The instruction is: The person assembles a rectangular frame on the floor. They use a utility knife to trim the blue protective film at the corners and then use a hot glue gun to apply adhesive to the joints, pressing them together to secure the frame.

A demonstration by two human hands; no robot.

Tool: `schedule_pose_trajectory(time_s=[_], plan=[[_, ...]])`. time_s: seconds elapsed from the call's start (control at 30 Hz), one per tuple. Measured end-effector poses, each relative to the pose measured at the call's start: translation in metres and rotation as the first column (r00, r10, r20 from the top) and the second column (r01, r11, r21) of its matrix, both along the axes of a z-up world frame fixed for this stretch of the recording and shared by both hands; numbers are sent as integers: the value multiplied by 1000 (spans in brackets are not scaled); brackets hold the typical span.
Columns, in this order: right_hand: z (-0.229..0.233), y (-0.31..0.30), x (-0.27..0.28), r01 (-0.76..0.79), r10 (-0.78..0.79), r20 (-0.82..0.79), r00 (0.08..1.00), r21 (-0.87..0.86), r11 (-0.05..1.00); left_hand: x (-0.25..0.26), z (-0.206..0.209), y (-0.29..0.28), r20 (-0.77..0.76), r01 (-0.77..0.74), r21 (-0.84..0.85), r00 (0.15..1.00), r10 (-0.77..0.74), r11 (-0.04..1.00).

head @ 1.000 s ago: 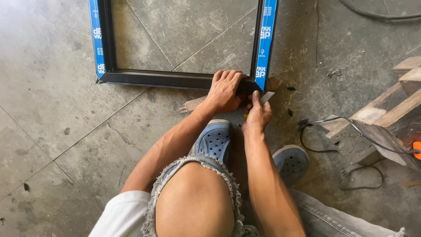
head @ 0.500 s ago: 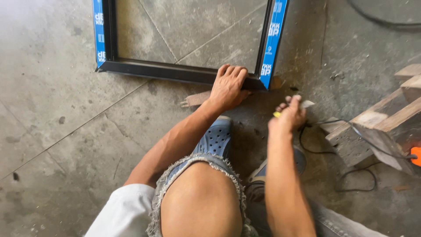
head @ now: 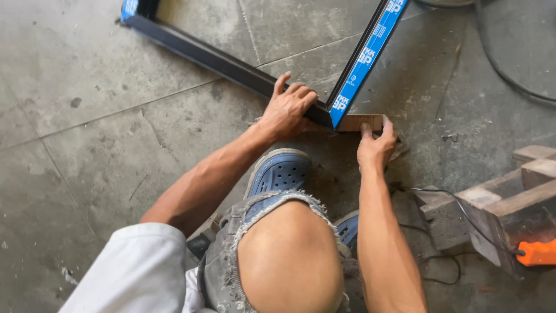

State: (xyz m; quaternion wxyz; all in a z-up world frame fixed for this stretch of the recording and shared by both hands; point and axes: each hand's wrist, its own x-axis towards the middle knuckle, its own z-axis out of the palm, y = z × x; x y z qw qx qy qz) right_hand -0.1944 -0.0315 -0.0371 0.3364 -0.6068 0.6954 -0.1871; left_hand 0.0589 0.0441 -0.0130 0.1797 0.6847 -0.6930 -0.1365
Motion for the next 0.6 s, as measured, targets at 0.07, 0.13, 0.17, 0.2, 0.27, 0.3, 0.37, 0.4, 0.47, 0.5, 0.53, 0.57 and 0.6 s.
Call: schedule_pose_trajectory(time_s=[0.07,0.13,0.17,0.2,0.27,0.3,0.37,0.4,0.47,0.5,0.53,0.57,0.6], plan=[[6,-2,11,-74,72,34,997,36,997,11,-6,6,3,-31,3,1000,31,1000],[7,-5,26,-139,135,69,988,68,988,19,-4,9,5,-54,3,999,54,999],[6,-5,35,-159,151,114,982,67,985,20,0,9,-1,-53,8,999,53,999],[5,-7,43,-180,168,160,973,65,982,21,4,9,-7,-52,11,999,53,999],[3,-3,53,-138,121,203,972,70,988,20,13,13,-22,-82,53,996,83,995],[2,-1,58,-85,65,244,968,75,994,20,17,15,-37,-101,93,994,104,991],[-17,5,43,-64,66,253,965,-15,998,9,33,29,-105,-192,54,975,197,980],[-26,7,37,-23,52,266,963,-111,994,5,41,34,-173,-267,13,949,265,964],[-15,12,48,-26,32,381,924,-21,999,-13,39,51,-365,-351,-14,873,323,936],[-9,16,50,-30,-6,489,873,67,997,-24,38,61,-543,-432,-24,763,351,902],[-2,14,55,-31,-5,482,876,68,997,-32,35,64,-549,-434,-20,758,353,901],[5,14,61,-74,5,498,867,119,990,-40,33,67,-668,-419,307,544,507,854],[12,12,68,-121,18,518,855,167,978,-46,31,69,-684,-307,588,305,663,748]])
